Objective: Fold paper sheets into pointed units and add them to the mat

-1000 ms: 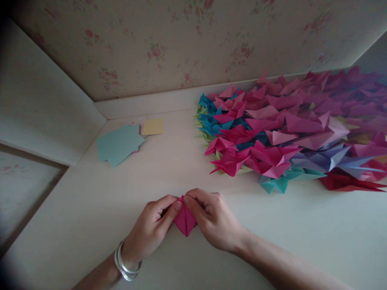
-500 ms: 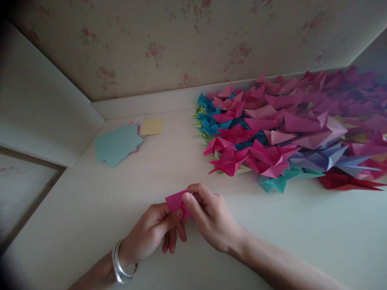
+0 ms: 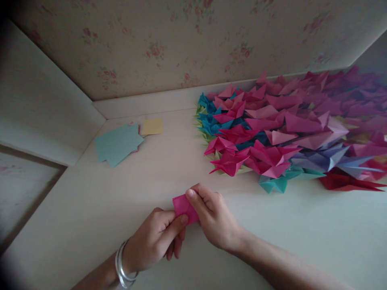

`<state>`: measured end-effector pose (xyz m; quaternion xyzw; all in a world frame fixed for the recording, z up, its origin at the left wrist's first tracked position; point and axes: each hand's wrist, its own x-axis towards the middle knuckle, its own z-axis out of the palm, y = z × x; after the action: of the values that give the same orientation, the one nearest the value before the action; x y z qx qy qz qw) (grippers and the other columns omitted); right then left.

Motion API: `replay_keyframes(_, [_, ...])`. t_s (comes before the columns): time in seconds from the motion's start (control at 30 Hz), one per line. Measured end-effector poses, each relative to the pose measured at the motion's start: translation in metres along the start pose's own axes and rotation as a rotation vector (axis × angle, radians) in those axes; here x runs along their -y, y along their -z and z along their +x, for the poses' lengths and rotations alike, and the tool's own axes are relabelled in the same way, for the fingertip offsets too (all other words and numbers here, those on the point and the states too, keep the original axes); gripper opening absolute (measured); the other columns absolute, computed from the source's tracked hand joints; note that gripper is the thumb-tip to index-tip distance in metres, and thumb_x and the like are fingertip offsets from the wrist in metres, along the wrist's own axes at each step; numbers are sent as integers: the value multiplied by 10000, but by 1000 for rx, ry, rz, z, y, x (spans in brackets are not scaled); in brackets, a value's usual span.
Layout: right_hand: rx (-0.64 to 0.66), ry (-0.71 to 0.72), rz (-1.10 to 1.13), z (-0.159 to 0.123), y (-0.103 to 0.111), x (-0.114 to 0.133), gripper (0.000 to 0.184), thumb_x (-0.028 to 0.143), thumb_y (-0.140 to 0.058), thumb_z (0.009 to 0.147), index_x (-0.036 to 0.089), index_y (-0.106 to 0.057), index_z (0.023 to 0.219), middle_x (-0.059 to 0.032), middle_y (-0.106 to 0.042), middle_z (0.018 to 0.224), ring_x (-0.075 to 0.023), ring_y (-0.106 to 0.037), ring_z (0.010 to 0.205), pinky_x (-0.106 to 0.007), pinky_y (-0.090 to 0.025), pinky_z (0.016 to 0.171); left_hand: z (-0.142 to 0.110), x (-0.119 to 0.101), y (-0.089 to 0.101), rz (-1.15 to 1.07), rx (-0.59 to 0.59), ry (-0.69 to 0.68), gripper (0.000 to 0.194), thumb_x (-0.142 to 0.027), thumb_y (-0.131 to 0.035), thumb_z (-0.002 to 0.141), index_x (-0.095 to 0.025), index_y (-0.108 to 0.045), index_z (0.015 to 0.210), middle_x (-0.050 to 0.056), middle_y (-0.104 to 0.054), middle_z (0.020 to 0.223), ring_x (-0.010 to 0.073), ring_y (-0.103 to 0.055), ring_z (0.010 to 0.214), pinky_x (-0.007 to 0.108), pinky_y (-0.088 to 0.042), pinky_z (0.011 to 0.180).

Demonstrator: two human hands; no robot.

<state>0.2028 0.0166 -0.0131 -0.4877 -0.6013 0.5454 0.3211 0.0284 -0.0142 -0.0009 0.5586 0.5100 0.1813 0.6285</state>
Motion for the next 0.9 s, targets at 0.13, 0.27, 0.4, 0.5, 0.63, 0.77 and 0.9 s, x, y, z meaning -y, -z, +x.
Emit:
replay_keyframes(0.13, [119, -122, 116, 4, 2, 3, 424, 548, -458, 977, 193, -509, 751, 59, -424, 613, -101, -400, 525, -217, -315, 467, -3, -2, 2, -108, 10, 31, 508, -536, -449, 960, -173, -562, 623, -3, -572, 452, 91, -457, 359, 184, -354, 382])
replay_keyframes(0.27, [152, -177, 203, 7, 5, 5, 455, 577, -477, 961, 182, -518, 738, 55, -468, 582, -99, -436, 512, -214, -327, 468, -1, 1, 3, -127, -30, -49, 542, -537, -440, 975, -145, -613, 643, 16, -592, 510, 89, -490, 417, 190, -368, 422])
replay_keyframes(0.4, [134, -185, 315, 8, 7, 6, 459, 557, -516, 952, 173, -528, 702, 53, -487, 535, -89, -419, 470, -212, -300, 447, 0, 4, 5, -205, -61, -159, 487, -536, -430, 987, -137, -639, 800, -17, -540, 517, 81, -478, 440, 182, -379, 439])
replay_keyframes(0.5, [170, -224, 447, 8, 8, 6, 451, 544, -568, 926, 162, -545, 687, 49, -487, 520, -76, -380, 438, -208, -256, 415, -1, 3, 7, -410, -116, -216, 326, -478, -537, 962, -185, -574, 1100, 26, -652, 784, 105, -580, 558, 182, -473, 459])
replay_keyframes(0.63, [217, -269, 537, 9, 8, 4, 433, 531, -610, 903, 147, -582, 706, 32, -519, 525, -67, -356, 415, -197, -230, 382, -2, 0, 8, -460, -146, -251, 360, -368, -662, 912, -248, -541, 1230, 53, -638, 1020, 116, -636, 689, 192, -556, 516])
replay_keyframes(0.77, [241, -295, 548, 8, 9, 3, 425, 525, -604, 913, 138, -617, 735, 27, -522, 534, -69, -371, 427, -185, -241, 380, -2, 1, 9, -335, -137, -253, 239, -350, -651, 921, -186, -661, 1095, 12, -624, 765, 109, -618, 626, 190, -557, 543])
replay_keyframes(0.9, [216, -319, 572, 7, 9, 1, 373, 515, -637, 896, 145, -681, 892, 34, -532, 574, -72, -398, 442, -179, -264, 393, -4, 0, 12, -271, -136, -278, 255, -319, -684, 895, -205, -677, 1123, 32, -651, 841, 116, -622, 655, 198, -556, 563])
